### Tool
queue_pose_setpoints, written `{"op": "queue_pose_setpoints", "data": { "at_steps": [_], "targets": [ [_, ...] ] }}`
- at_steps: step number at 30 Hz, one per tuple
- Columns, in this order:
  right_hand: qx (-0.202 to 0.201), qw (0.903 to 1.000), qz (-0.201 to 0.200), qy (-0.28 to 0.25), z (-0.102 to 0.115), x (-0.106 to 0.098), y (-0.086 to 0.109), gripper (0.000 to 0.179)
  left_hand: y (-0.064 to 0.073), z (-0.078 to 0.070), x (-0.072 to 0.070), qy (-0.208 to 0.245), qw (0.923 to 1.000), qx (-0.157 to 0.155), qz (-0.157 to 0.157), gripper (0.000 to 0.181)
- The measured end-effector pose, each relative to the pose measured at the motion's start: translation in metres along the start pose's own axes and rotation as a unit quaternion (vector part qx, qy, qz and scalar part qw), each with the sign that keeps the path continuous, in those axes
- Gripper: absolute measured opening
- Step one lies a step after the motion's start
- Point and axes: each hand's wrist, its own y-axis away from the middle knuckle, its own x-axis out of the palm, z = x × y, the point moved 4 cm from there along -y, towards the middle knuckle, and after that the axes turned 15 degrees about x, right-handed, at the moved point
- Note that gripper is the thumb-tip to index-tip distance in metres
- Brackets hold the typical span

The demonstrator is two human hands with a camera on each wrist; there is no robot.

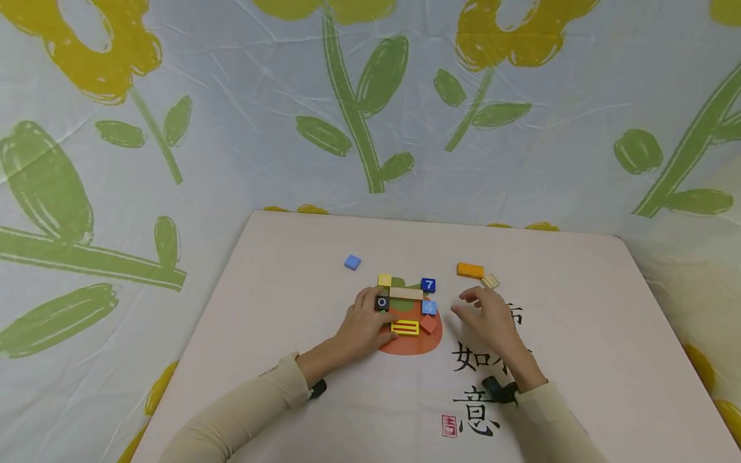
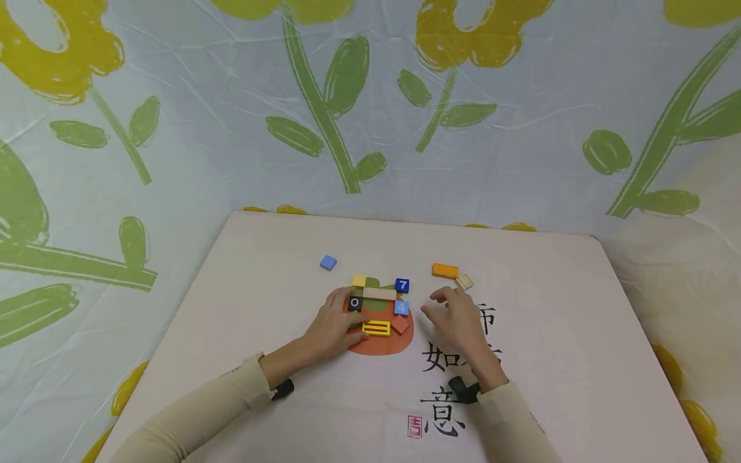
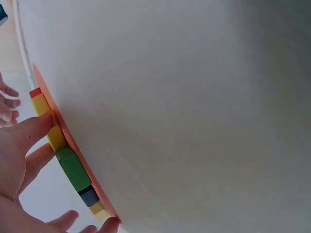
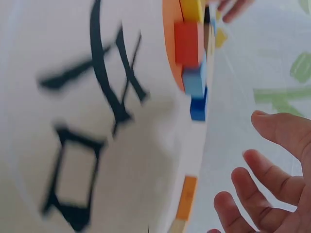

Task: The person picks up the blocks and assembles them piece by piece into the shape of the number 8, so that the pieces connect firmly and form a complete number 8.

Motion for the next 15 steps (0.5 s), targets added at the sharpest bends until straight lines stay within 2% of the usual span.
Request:
{"op": "queue_pose_setpoints", "data": {
  "at_steps": [6, 15],
  "targets": [
    [0.004, 0.9998, -0.018, 0.002, -0.010, -0.018, -0.012, 0.030, 0.000, 0.000, 0.001, 0.011, 0.9999, -0.001, 0.003, 0.034],
    [0.011, 0.9996, -0.025, 0.005, -0.023, -0.033, -0.022, 0.033, 0.002, -0.004, 0.000, -0.013, 0.9997, 0.017, 0.008, 0.036]
  ]
}}
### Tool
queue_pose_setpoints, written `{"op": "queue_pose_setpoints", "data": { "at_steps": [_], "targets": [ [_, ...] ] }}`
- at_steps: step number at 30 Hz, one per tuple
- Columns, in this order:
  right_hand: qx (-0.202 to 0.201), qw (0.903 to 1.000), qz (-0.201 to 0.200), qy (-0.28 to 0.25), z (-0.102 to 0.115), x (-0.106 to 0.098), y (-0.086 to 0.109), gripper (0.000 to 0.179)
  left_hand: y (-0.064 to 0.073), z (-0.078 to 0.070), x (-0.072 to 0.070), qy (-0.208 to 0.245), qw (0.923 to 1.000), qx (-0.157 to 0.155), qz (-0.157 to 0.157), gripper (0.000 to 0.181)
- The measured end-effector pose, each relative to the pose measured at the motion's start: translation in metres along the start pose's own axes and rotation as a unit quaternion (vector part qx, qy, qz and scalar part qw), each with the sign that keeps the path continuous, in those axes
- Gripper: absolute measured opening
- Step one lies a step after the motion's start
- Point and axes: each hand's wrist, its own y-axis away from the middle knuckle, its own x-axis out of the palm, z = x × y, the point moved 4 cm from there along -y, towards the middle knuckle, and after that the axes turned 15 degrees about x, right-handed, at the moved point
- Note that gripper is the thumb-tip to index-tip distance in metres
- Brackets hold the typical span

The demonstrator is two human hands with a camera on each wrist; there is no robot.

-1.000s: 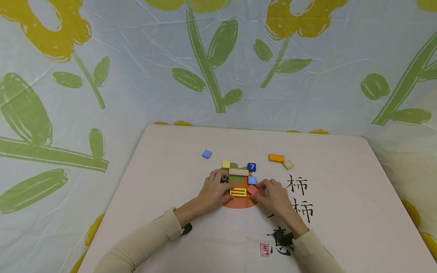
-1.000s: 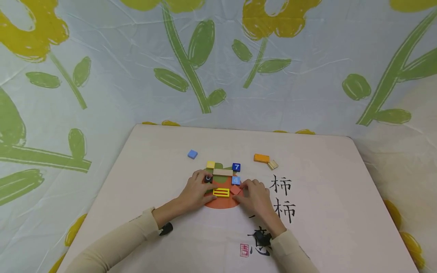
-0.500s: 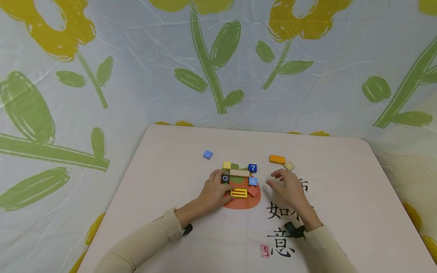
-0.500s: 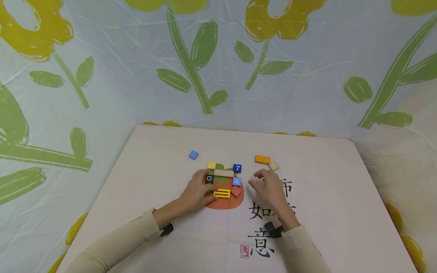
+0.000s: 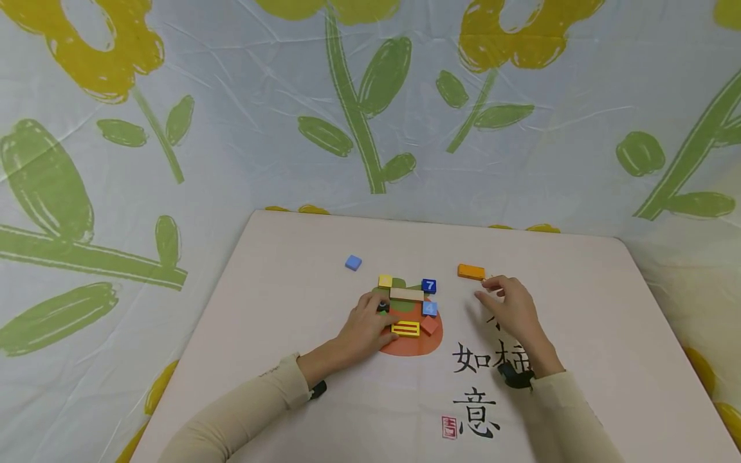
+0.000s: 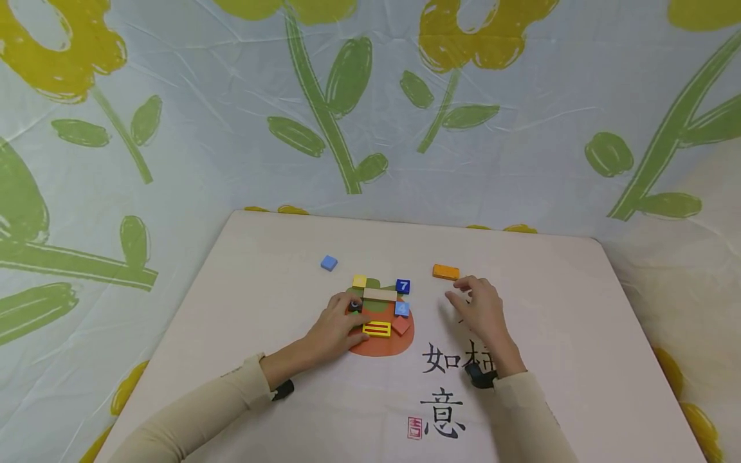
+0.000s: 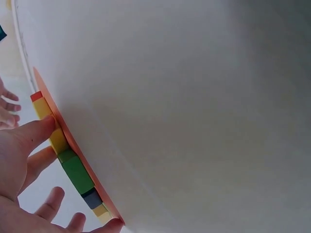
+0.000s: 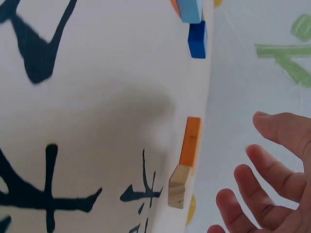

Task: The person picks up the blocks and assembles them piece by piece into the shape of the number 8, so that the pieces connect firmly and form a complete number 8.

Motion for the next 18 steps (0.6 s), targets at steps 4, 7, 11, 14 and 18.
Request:
{"op": "queue_pose_setpoints", "data": {
  "at_steps": [4, 7, 11, 14, 18],
  "targets": [
    [0.021, 0.9997, -0.013, 0.004, -0.006, -0.005, -0.006, 0.032, 0.000, -0.001, -0.001, 0.001, 1.0000, -0.001, 0.007, 0.035],
    [0.040, 0.9990, -0.020, 0.008, -0.013, -0.009, -0.011, 0.033, 0.000, 0.000, -0.001, 0.003, 1.0000, 0.000, 0.008, 0.035],
    [0.064, 0.9977, -0.014, 0.017, -0.023, -0.008, -0.020, 0.038, -0.001, 0.000, -0.001, -0.002, 1.0000, 0.001, 0.007, 0.035],
    [0.085, 0.9960, -0.001, 0.029, -0.028, -0.006, -0.026, 0.043, -0.001, 0.000, -0.002, -0.004, 1.0000, 0.002, 0.007, 0.035],
    [0.115, 0.9921, 0.023, 0.044, -0.032, -0.004, -0.030, 0.049, -0.001, 0.000, -0.003, -0.002, 1.0000, 0.004, 0.006, 0.034]
  ]
}}
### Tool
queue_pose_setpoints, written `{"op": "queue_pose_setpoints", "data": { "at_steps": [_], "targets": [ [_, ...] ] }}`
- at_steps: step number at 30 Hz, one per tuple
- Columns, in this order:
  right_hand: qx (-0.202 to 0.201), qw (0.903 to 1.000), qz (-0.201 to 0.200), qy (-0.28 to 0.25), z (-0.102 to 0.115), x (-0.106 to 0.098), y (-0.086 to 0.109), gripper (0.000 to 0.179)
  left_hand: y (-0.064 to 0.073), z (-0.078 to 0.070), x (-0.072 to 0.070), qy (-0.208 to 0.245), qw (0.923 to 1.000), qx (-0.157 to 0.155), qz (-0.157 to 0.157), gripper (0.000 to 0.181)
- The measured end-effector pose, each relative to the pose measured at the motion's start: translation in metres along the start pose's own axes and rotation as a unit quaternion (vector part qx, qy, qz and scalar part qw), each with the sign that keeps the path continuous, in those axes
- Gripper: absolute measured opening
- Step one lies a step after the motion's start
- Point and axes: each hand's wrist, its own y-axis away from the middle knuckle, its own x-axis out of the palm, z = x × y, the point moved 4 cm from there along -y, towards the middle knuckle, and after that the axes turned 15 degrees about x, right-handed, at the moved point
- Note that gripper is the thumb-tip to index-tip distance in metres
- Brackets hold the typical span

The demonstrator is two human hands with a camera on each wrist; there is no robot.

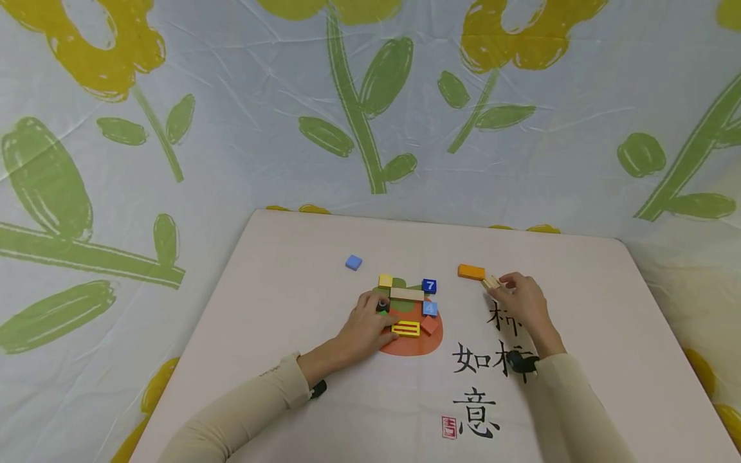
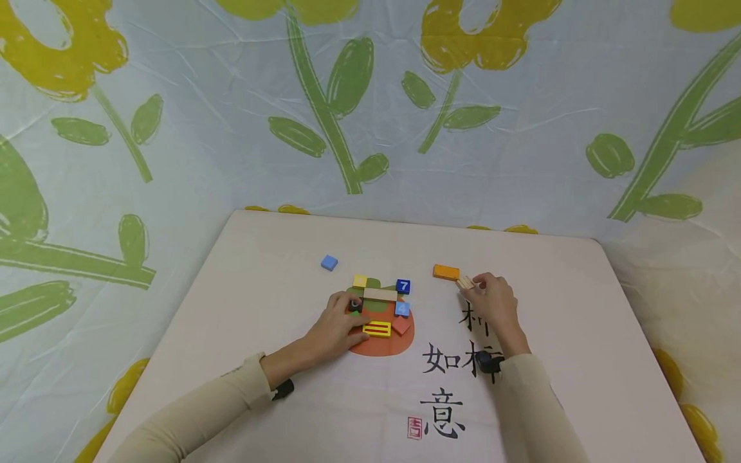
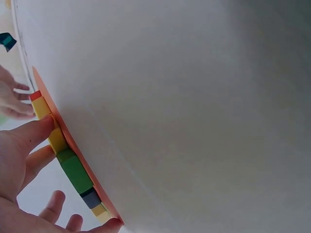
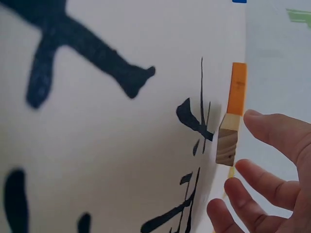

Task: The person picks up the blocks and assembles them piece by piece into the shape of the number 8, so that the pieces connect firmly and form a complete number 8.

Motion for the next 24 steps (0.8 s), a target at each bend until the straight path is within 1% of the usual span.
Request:
{"op": "queue_pose_setpoints", "data": {
  "at_steps": [3, 7, 14, 24],
  "targets": [
    [0.017, 0.9997, 0.010, 0.013, -0.0028, 0.0027, -0.0027, 0.052, 0.0000, 0.0000, 0.0003, 0.000, 1.0000, 0.001, -0.002, 0.034],
    [0.030, 0.9991, 0.010, 0.027, -0.0059, 0.0060, -0.0056, 0.053, -0.0003, 0.0006, 0.0015, -0.001, 1.0000, 0.002, -0.006, 0.034],
    [0.030, 0.9988, 0.008, 0.037, -0.0056, 0.0079, -0.0076, 0.052, -0.0005, 0.0007, 0.0018, -0.001, 1.0000, 0.003, -0.007, 0.035],
    [0.035, 0.9991, 0.010, 0.021, -0.0070, 0.0085, -0.0075, 0.052, 0.0001, 0.0012, 0.0012, 0.003, 1.0000, -0.006, 0.001, 0.036]
  ]
}}
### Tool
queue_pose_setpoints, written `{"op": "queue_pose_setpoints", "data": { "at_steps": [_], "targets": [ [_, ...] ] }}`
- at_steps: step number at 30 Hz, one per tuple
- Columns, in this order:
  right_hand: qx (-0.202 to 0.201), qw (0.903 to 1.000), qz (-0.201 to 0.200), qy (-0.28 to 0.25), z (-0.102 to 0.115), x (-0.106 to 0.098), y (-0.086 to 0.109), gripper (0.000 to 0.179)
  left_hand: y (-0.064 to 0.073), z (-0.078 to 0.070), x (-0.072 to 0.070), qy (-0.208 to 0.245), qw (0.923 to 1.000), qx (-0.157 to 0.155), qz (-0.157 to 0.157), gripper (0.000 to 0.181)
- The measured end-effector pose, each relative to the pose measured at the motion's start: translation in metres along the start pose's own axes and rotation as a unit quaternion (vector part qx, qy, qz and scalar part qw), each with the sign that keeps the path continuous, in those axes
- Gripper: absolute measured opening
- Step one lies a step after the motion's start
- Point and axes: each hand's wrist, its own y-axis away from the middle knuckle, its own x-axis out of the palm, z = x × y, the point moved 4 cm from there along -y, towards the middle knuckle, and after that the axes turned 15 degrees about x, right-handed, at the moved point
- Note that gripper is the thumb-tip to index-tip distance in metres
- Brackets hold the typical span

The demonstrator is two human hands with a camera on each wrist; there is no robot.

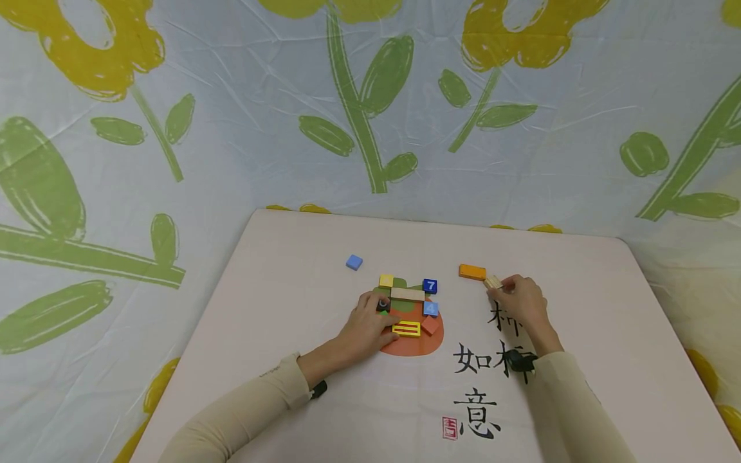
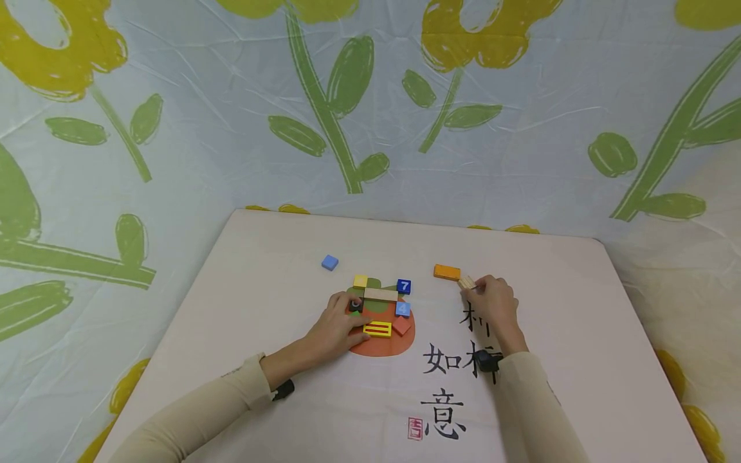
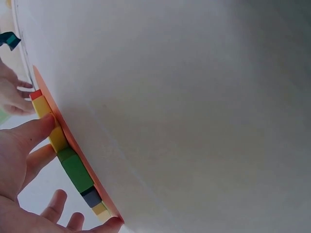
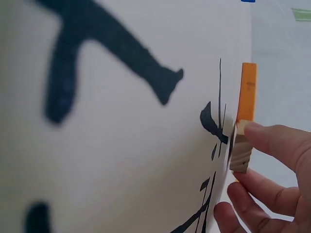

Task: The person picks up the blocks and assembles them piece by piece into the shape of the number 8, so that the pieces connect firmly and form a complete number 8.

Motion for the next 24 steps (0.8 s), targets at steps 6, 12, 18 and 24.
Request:
{"op": "queue_pose_setpoints", "data": {
  "at_steps": [6, 12, 18, 24],
  "targets": [
    [-0.014, 0.9995, -0.014, -0.023, 0.002, -0.003, 0.002, 0.050, 0.000, 0.002, 0.000, 0.003, 1.0000, -0.003, -0.004, 0.036],
    [-0.062, 0.9968, -0.024, -0.045, 0.017, -0.006, 0.004, 0.048, 0.000, 0.003, 0.000, -0.001, 1.0000, -0.002, -0.003, 0.037],
    [-0.101, 0.9934, -0.017, -0.051, 0.040, 0.000, 0.002, 0.043, 0.000, 0.002, 0.000, 0.004, 1.0000, -0.004, -0.002, 0.036],
    [-0.129, 0.9908, -0.009, -0.042, 0.061, 0.013, -0.002, 0.040, 0.000, 0.002, 0.003, 0.001, 1.0000, 0.003, -0.006, 0.035]
  ]
}}
